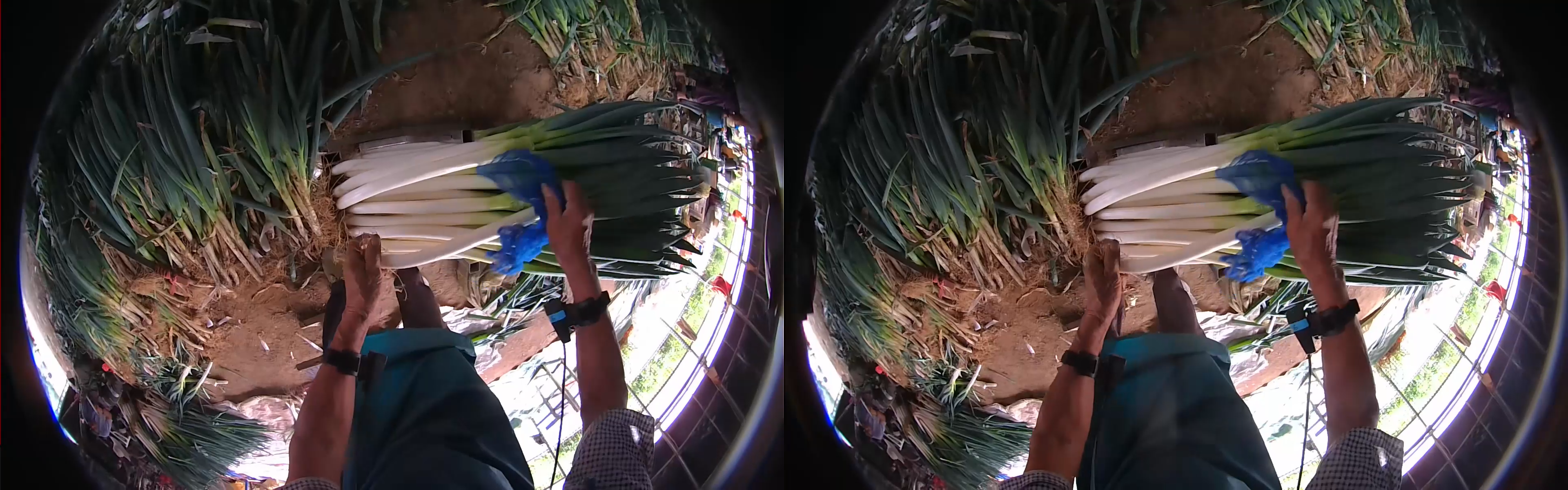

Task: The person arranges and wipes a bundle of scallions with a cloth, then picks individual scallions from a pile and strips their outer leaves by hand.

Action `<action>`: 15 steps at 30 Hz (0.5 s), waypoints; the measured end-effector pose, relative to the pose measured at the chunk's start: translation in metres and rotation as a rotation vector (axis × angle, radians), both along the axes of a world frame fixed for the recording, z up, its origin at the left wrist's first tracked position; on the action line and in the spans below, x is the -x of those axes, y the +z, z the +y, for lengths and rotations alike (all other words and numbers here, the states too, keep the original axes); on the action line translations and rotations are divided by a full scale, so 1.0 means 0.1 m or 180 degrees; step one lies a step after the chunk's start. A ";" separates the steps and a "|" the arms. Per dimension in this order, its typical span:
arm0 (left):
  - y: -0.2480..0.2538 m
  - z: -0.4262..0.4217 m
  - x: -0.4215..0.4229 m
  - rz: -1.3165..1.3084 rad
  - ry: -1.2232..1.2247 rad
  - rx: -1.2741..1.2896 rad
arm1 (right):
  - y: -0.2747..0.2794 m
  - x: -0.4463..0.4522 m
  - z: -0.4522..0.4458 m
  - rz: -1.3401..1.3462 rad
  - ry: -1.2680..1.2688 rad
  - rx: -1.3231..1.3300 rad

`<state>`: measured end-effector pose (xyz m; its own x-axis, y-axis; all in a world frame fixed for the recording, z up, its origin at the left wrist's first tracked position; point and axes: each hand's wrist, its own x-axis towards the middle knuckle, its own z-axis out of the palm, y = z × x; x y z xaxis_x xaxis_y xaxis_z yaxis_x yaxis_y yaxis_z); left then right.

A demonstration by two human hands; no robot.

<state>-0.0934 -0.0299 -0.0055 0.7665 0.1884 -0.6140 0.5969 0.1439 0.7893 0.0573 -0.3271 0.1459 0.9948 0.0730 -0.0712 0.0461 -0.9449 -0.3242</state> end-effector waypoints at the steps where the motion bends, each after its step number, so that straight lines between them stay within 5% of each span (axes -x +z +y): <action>1: -0.31 0.07 0.09 -0.0452 -0.0643 -0.0709 | 0.06 -0.12 -0.07 -0.0149 0.0001 -0.0114; 3: -0.63 0.18 0.21 -0.1916 -0.2541 -0.3838 | -0.01 -0.26 -0.07 -0.0209 0.0234 -0.0220; 6: -0.51 -0.10 0.16 -0.0266 -0.0420 -0.0984 | -0.33 -0.16 0.47 0.0692 0.1039 -0.0359; 8: -0.27 -0.16 0.12 0.0083 -0.0388 -0.0725 | -0.78 0.00 0.95 0.0747 0.2275 -0.0571; 11: -0.34 -0.17 0.14 0.0120 -0.0209 -0.0663 | -1.11 0.08 1.27 0.0758 0.2807 -0.0020; 15: -0.25 -0.21 0.07 -0.0038 -0.0019 -0.0664 | -0.90 0.00 0.47 0.0743 0.2057 0.0417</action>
